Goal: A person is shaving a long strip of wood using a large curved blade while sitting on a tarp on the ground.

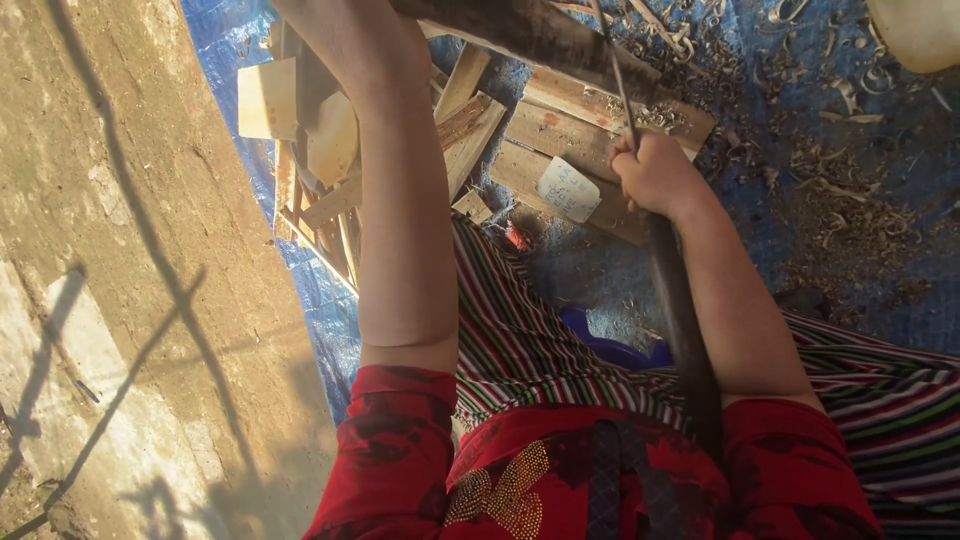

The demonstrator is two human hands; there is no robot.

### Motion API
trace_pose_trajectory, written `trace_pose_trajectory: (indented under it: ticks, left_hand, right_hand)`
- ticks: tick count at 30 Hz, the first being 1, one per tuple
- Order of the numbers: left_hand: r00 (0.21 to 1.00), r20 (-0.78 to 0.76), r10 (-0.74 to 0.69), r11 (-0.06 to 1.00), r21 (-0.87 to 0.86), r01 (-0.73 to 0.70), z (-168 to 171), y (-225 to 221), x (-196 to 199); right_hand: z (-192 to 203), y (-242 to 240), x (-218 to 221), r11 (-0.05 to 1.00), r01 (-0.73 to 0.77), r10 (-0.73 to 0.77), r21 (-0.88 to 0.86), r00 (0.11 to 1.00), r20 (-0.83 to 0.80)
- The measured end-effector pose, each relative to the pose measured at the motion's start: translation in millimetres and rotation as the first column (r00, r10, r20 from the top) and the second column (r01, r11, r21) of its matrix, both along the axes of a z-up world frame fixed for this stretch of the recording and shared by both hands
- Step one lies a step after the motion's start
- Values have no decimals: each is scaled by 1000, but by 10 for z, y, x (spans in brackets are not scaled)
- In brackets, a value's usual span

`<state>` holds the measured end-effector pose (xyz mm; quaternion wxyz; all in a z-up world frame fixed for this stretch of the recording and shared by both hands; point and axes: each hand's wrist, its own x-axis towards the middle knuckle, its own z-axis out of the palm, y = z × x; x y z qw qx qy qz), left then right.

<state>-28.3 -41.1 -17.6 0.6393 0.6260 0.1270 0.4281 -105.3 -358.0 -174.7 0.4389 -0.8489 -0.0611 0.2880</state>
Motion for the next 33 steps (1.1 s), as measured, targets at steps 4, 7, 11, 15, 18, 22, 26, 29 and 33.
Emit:
trace_pose_trajectory:
  ticks: [4,7,11,15,18,22,26,29,33]
  left_hand:
    - [984,85,-159,987,-8,161,268,-207,-153]
    - [945,149,-290,956,0,293,-61,-388,-331]
    - [919,171,-355,924,-89,373,264,-208,-152]
    - [880,262,-397,870,-199,451,304,-196,-34]
    - [968,91,-236,906,-341,253,369,-200,-22]
    - [963,143,-231,910,-319,265,231,-49,44]
    - [979,62,-193,868,-454,200,497,-190,-59]
    - [989,37,-143,881,-451,144,535,-208,-62]
    - [958,161,-235,877,-389,281,239,72,-3]
  right_hand:
    - [-955,-191,156,976,214,-206,27,962,-180]
    - [-309,-60,1,975,220,-210,26,955,-208]
    - [875,200,-175,986,108,-83,129,979,-185]
    - [-183,-34,0,959,236,-186,154,941,-283]
    - [-852,-238,113,916,339,-244,215,895,-373]
    - [-162,39,-10,976,215,-216,-26,960,-178]
    - [820,293,-231,999,11,-14,34,997,79]
    - [-126,56,21,977,205,-181,65,946,-269]
    - [-1267,-459,7,953,299,-300,-51,904,-303]
